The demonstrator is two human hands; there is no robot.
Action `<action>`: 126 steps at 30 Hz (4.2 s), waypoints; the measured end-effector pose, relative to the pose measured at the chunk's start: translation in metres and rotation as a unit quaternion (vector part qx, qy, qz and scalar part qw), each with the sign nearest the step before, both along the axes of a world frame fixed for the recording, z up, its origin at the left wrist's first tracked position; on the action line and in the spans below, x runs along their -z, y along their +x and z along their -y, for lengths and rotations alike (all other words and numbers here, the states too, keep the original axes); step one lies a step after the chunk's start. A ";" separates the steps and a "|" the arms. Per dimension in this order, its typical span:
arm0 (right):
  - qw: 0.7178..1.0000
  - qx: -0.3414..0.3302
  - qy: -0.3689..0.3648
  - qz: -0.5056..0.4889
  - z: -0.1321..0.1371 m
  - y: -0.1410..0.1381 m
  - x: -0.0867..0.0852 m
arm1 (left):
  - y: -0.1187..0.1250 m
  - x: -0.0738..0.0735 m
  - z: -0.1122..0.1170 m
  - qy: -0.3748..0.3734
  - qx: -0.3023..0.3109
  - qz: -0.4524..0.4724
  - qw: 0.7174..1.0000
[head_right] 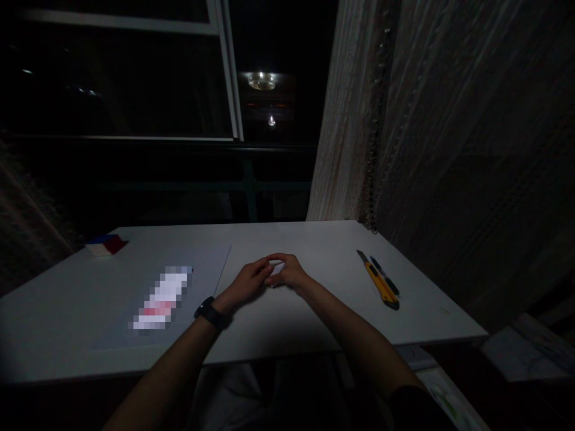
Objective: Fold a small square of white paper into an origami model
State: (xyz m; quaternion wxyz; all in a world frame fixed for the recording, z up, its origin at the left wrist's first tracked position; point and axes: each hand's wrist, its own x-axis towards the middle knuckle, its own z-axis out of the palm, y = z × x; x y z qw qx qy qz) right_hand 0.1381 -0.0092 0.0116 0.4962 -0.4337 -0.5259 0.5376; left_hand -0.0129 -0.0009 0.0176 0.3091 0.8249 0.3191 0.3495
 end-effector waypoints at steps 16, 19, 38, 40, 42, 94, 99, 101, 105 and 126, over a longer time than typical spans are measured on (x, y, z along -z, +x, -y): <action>0.996 0.000 0.068 0.066 -0.009 0.001 0.012 | -0.001 0.007 -0.002 0.114 -0.056 -0.116 0.985; 0.996 0.007 0.060 0.062 -0.009 0.000 0.015 | -0.001 0.007 -0.002 0.116 -0.057 -0.111 0.985; 1.000 -0.029 -0.001 0.003 -0.004 0.010 0.000 | -0.005 0.002 -0.008 0.004 -0.051 -0.031 0.998; 0.999 0.028 0.003 -0.015 -0.006 0.007 0.003 | -0.003 0.004 -0.008 0.013 -0.067 -0.015 0.998; 0.996 0.072 -0.002 -0.050 -0.009 0.005 0.006 | -0.002 0.006 -0.008 0.026 -0.077 0.002 0.997; 0.973 0.088 0.197 0.085 -0.009 0.006 0.000 | 0.000 0.012 -0.019 -0.173 0.019 0.117 0.978; 0.979 0.098 0.155 0.086 -0.014 0.006 0.007 | -0.001 0.012 -0.019 -0.180 0.007 0.116 0.977; 0.981 0.104 0.137 0.092 -0.014 0.007 0.006 | -0.001 0.011 -0.019 -0.181 0.004 0.117 0.976; 0.978 0.098 0.148 0.109 -0.011 0.009 0.001 | 0.000 0.010 -0.017 -0.194 0.005 0.128 0.972; 0.976 0.148 0.136 0.080 -0.008 0.004 0.003 | -0.001 0.001 -0.008 -0.185 0.003 0.099 0.978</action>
